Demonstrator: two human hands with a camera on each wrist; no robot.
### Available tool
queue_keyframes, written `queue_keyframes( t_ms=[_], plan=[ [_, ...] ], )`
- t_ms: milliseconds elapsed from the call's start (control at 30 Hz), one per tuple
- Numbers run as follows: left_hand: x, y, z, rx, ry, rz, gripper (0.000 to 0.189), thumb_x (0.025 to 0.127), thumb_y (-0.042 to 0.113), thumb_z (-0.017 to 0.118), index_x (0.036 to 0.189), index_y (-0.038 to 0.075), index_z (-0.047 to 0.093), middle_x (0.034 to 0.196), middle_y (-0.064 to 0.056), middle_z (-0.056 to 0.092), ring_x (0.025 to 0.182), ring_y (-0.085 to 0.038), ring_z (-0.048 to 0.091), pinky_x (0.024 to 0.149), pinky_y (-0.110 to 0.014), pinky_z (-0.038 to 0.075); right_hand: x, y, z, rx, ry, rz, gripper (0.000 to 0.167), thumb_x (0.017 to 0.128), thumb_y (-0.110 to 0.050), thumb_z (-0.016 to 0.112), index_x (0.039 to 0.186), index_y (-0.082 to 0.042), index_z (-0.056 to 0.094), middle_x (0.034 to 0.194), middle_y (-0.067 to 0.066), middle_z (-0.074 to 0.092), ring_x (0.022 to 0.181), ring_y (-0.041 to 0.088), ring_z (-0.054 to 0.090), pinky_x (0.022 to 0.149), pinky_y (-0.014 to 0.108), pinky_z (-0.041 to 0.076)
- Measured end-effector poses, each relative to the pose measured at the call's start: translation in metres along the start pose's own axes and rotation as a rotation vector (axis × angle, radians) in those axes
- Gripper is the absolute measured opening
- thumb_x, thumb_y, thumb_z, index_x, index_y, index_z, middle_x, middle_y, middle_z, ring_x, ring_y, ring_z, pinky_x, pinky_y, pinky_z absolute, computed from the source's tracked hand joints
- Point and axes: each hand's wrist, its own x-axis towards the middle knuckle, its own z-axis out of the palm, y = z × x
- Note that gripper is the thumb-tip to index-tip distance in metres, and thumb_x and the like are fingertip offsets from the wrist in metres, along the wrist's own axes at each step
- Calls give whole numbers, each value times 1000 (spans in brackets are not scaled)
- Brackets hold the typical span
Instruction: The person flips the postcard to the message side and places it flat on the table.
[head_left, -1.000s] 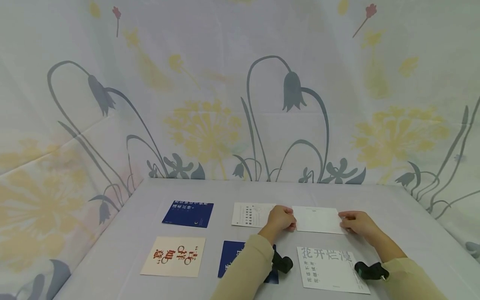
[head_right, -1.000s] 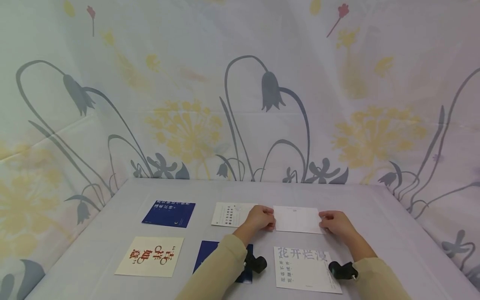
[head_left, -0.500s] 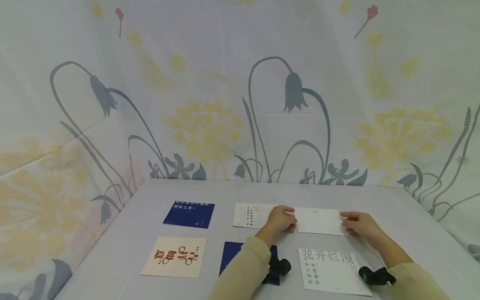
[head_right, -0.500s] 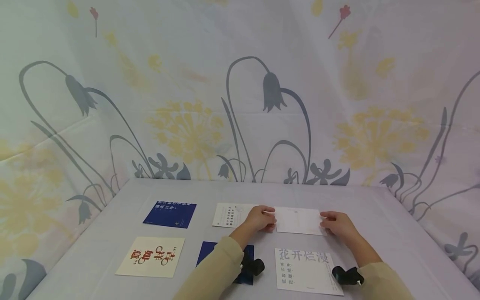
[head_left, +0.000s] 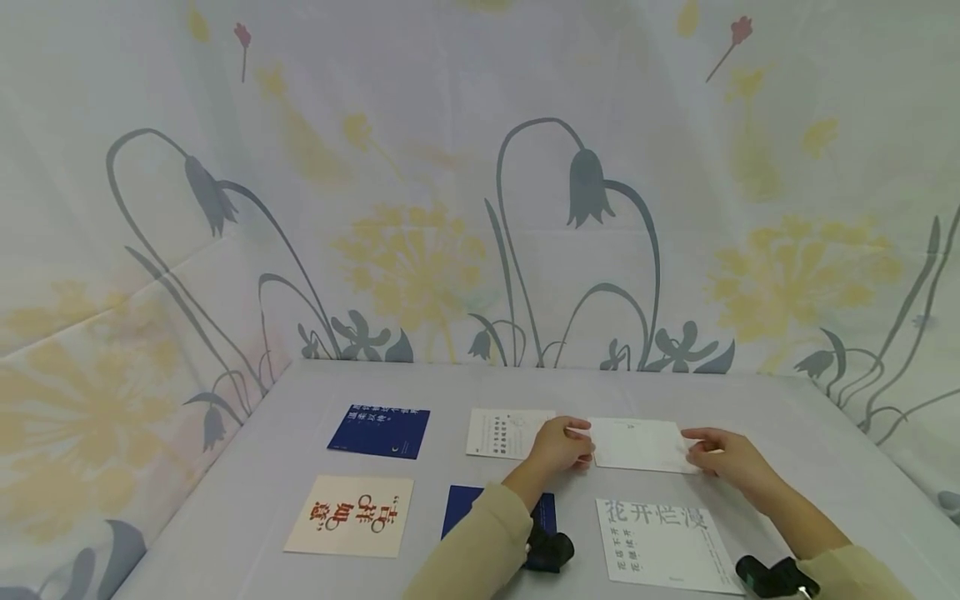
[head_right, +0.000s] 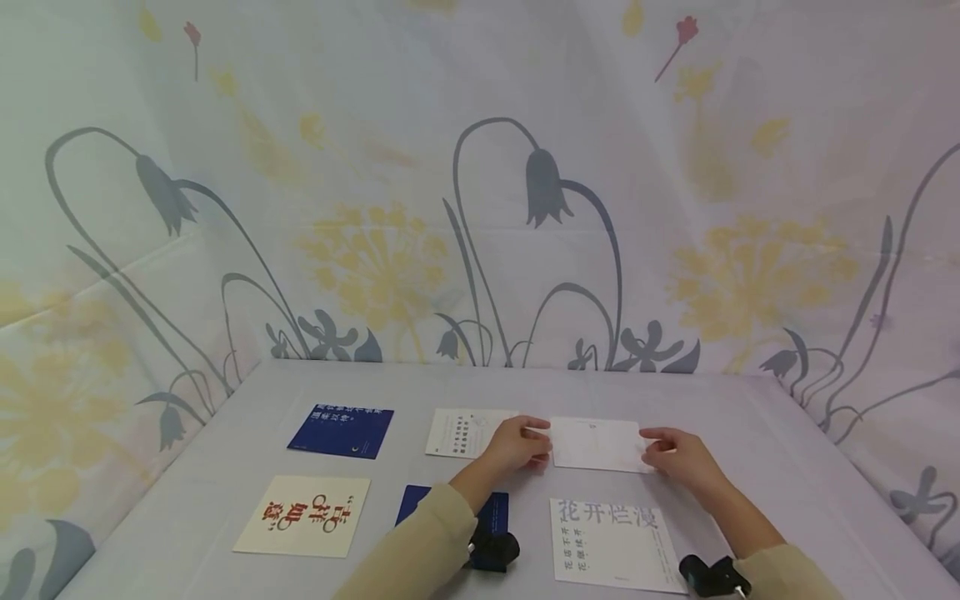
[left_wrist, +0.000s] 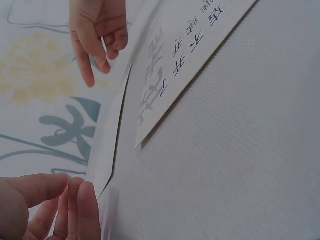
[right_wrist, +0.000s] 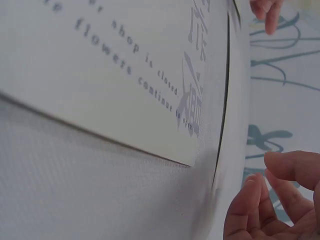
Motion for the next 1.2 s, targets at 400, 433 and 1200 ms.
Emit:
queue_keyframes(
  t_ms=[400,433,1200],
  plan=[
    [-18,-4,-4,-38,-28,56,26,81,-4,67,104,4,64,77,-1,58,64,-13,61,57,-26,54,-16,-4,3,-27,7,2,49,87,-11,64,127,11,46,95,9,55,80,19,52,63,28,50],
    [-20,-4,-4,-40,-34,64,25,80,-4,68,104,4,64,77,-1,58,63,-13,61,57,-26,54,-18,-4,3,-26,6,-1,49,86,-11,64,127,11,47,95,9,56,80,19,52,63,28,50],
    [-54,-10,-13,116,-96,206,26,79,4,73,102,13,65,80,7,58,60,-9,57,52,-23,49,-53,-7,14,-82,-4,12,44,83,-14,69,119,4,53,96,6,57,79,18,54,63,28,48]
  ],
)
